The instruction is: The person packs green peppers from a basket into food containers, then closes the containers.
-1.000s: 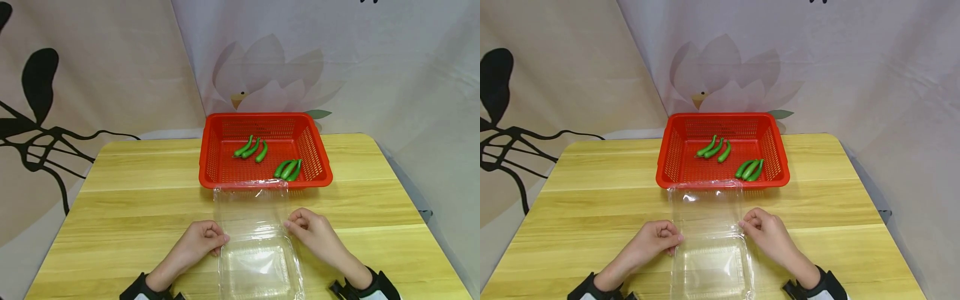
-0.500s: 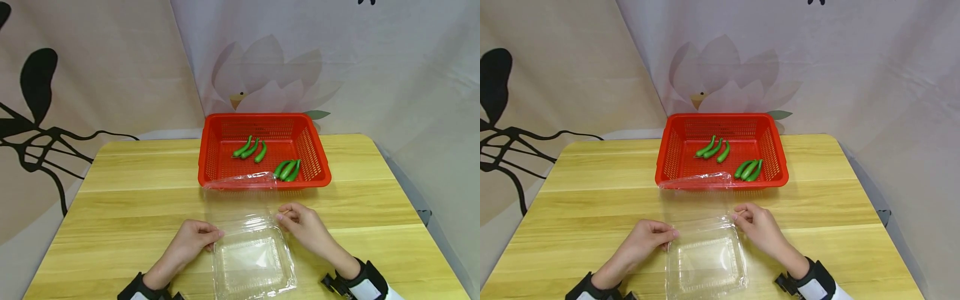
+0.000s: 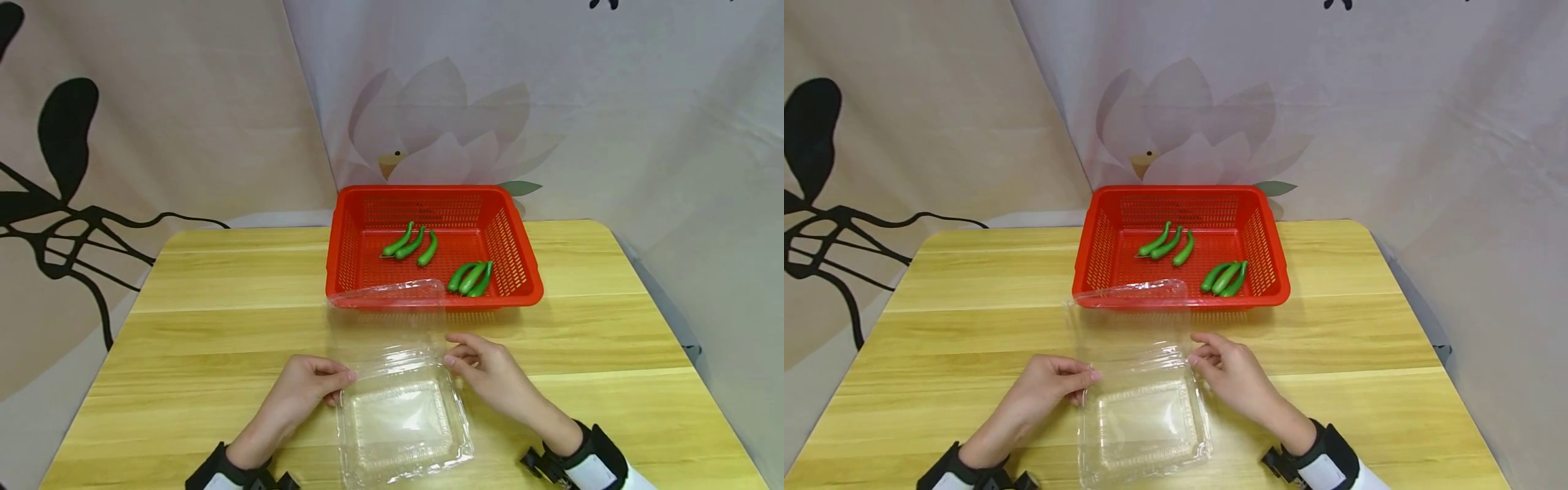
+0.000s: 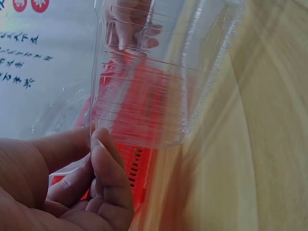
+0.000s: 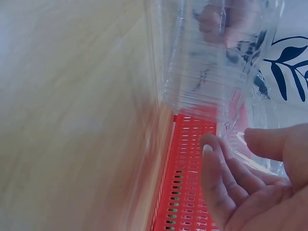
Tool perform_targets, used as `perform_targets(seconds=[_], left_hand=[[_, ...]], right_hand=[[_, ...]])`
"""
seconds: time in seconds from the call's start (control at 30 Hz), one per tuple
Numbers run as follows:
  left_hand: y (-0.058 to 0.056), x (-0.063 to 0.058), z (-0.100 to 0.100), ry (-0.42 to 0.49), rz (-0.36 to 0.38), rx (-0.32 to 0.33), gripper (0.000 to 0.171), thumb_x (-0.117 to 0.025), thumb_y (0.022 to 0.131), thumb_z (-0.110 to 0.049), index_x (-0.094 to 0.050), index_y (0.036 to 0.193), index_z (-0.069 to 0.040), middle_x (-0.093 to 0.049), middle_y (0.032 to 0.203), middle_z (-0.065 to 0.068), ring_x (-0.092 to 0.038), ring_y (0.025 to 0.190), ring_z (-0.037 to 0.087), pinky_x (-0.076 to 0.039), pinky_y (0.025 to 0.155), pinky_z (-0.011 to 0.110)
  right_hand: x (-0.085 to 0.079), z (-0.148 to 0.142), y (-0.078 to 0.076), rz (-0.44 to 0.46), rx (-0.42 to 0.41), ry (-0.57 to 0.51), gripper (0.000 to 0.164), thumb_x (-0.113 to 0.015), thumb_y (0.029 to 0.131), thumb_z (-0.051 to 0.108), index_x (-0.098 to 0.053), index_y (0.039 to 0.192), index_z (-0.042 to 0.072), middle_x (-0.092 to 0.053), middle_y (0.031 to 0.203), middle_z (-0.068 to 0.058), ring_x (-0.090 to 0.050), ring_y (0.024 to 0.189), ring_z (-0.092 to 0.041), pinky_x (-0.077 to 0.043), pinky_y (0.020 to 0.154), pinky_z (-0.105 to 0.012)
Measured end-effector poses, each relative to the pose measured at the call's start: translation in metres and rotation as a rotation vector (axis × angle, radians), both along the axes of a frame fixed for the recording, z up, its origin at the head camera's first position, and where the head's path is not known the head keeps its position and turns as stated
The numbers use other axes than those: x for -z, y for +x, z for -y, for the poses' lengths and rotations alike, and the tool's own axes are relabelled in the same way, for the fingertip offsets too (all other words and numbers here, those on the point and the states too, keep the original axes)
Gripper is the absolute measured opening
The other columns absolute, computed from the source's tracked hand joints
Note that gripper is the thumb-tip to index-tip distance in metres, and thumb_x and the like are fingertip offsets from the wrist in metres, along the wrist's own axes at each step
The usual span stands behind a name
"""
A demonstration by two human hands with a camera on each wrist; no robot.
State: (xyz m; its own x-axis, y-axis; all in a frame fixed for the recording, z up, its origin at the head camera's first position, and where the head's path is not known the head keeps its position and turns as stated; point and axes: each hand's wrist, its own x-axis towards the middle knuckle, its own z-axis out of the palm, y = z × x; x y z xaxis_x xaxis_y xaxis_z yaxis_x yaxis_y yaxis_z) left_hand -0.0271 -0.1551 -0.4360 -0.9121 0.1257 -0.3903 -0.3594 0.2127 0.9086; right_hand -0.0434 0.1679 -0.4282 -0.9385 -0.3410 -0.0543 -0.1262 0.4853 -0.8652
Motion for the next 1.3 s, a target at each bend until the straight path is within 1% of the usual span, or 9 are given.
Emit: perform_targets(seconds=[0.27, 0.37, 0.43, 0.63, 0.77, 0.93, 1.03, 1.2, 1.3], left_hand=[[-0.003, 0.000, 0.005, 0.023, 0.010, -0.004, 0.019, -0.081, 0.093, -0.010, -0.077, 0.097, 0.009, -0.068, 0.076, 0.006, -0.060, 0.060, 0.014, -0.055, 0.057, 0.026], [-0.003, 0.001, 0.006, 0.020, 0.011, 0.000, 0.019, -0.080, 0.093, -0.009, -0.077, 0.097, 0.009, -0.069, 0.078, 0.007, -0.059, 0.060, 0.014, -0.055, 0.057, 0.026], [-0.004, 0.001, 0.006, 0.016, 0.011, 0.002, 0.019, -0.080, 0.093, -0.009, -0.077, 0.097, 0.009, -0.069, 0.077, 0.007, -0.059, 0.060, 0.014, -0.054, 0.057, 0.026], [-0.004, 0.002, 0.007, 0.017, 0.008, 0.010, 0.019, -0.080, 0.093, -0.010, -0.077, 0.097, 0.009, -0.069, 0.076, 0.007, -0.060, 0.060, 0.015, -0.055, 0.057, 0.027], [-0.003, 0.000, 0.008, 0.024, 0.004, 0.012, 0.019, -0.080, 0.093, -0.009, -0.077, 0.098, 0.009, -0.069, 0.077, 0.008, -0.060, 0.060, 0.015, -0.055, 0.057, 0.027], [-0.003, -0.001, 0.007, 0.018, 0.011, 0.001, 0.019, -0.081, 0.093, -0.011, -0.078, 0.096, 0.008, -0.070, 0.077, 0.009, -0.060, 0.060, 0.015, -0.055, 0.057, 0.026], [-0.003, -0.001, 0.007, 0.010, 0.012, -0.002, 0.020, -0.082, 0.092, -0.012, -0.078, 0.095, 0.007, -0.070, 0.075, 0.009, -0.060, 0.060, 0.015, -0.054, 0.057, 0.026], [-0.003, 0.000, 0.007, 0.001, 0.006, -0.004, 0.020, -0.082, 0.092, -0.012, -0.078, 0.094, 0.007, -0.068, 0.072, 0.006, -0.060, 0.059, 0.014, -0.053, 0.056, 0.026], [-0.004, 0.001, 0.007, 0.007, -0.001, -0.003, 0.020, -0.081, 0.092, -0.011, -0.078, 0.094, 0.008, -0.068, 0.070, 0.005, -0.060, 0.058, 0.014, -0.053, 0.056, 0.026]], right_hand=[[0.000, 0.003, -0.001, 0.006, -0.028, 0.008, 0.045, -0.071, 0.101, 0.012, -0.059, 0.140, -0.005, -0.075, 0.112, -0.004, -0.070, 0.096, -0.016, -0.059, 0.081, -0.027], [-0.002, 0.001, -0.001, -0.028, -0.017, 0.028, 0.041, -0.072, 0.101, 0.013, -0.062, 0.137, -0.004, -0.075, 0.111, -0.004, -0.070, 0.095, -0.014, -0.059, 0.081, -0.028], [-0.006, -0.001, -0.001, -0.077, 0.000, 0.043, 0.035, -0.072, 0.100, 0.011, -0.065, 0.131, -0.003, -0.075, 0.109, -0.003, -0.070, 0.094, -0.014, -0.059, 0.078, -0.028], [-0.023, -0.014, -0.006, -0.294, 0.026, 0.075, 0.019, -0.075, 0.096, 0.003, -0.073, 0.115, 0.002, -0.075, 0.103, 0.001, -0.068, 0.089, -0.013, -0.059, 0.071, -0.028], [-0.039, -0.024, -0.015, -0.430, 0.026, 0.116, 0.018, -0.075, 0.095, 0.002, -0.075, 0.112, 0.007, -0.074, 0.100, 0.006, -0.067, 0.088, -0.010, -0.057, 0.070, -0.027], [-0.058, -0.037, -0.032, -0.570, 0.025, 0.163, 0.020, -0.079, 0.091, -0.001, -0.075, 0.110, 0.005, -0.074, 0.096, 0.004, -0.067, 0.082, -0.010, -0.057, 0.068, -0.029], [-0.069, -0.043, -0.043, -0.584, 0.029, 0.198, 0.020, -0.079, 0.092, 0.001, -0.075, 0.111, 0.005, -0.075, 0.098, 0.002, -0.068, 0.082, -0.012, -0.058, 0.069, -0.035], [-0.083, -0.051, -0.060, -0.531, 0.028, 0.267, 0.022, -0.077, 0.095, 0.009, -0.074, 0.117, 0.005, -0.076, 0.109, -0.006, -0.068, 0.087, -0.021, -0.056, 0.072, -0.042], [-0.088, -0.056, -0.071, -0.498, -0.002, 0.294, 0.027, -0.076, 0.097, 0.014, -0.072, 0.122, 0.004, -0.075, 0.116, -0.010, -0.069, 0.097, -0.028, -0.056, 0.080, -0.049]])
